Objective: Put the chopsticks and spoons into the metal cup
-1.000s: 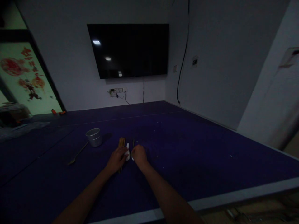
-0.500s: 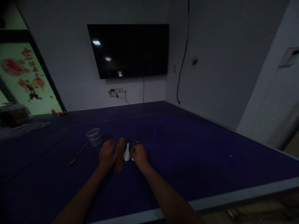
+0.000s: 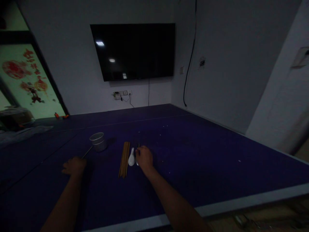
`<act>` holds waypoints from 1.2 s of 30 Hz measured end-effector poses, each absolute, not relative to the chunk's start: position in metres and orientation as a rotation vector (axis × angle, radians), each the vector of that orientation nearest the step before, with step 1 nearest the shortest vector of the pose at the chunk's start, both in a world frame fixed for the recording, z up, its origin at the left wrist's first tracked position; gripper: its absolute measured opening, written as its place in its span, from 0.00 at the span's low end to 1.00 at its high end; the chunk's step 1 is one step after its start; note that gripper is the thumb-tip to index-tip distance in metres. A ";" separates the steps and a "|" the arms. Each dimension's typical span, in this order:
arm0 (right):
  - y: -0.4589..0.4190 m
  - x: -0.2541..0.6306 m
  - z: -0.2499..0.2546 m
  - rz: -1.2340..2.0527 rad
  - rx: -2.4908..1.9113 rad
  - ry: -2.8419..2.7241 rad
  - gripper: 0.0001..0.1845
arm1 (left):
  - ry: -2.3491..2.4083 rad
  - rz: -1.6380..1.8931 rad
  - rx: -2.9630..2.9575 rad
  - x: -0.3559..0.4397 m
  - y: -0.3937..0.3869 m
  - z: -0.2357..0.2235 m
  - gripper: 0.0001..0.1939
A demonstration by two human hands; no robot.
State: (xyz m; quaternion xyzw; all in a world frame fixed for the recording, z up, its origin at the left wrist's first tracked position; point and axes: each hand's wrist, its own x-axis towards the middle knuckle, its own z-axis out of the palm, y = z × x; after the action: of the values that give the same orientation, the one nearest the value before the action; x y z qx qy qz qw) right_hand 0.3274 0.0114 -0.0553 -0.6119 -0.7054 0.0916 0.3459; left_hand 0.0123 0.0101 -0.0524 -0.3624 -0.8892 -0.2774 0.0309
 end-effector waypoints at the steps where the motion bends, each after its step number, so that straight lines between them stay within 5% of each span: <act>1: 0.011 0.327 -0.055 0.238 -1.586 -1.828 0.13 | -2.771 -0.832 -1.086 0.009 0.012 -0.053 0.12; 6: 0.012 0.328 -0.055 0.237 -1.584 -1.818 0.13 | -2.803 -0.846 -0.962 0.007 0.017 -0.056 0.07; 15: 0.010 0.327 -0.052 0.259 -1.490 -1.751 0.15 | -2.404 -1.358 -0.816 0.041 0.007 -0.036 0.16; 23: 0.006 0.321 -0.048 0.367 -1.048 -1.751 0.17 | -1.499 -1.574 -1.770 0.142 -0.003 -0.034 0.13; 36: 0.012 0.322 -0.045 0.670 -0.905 -1.504 0.21 | -1.253 -1.532 -2.411 0.192 -0.014 -0.063 0.14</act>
State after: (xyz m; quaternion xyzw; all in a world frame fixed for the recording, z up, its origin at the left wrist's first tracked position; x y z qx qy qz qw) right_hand 0.3215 0.0122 -0.0449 -0.3889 -0.6462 0.2878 0.5902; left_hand 0.1923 -0.0143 -0.0631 -0.7730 -0.4015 -0.4910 0.0112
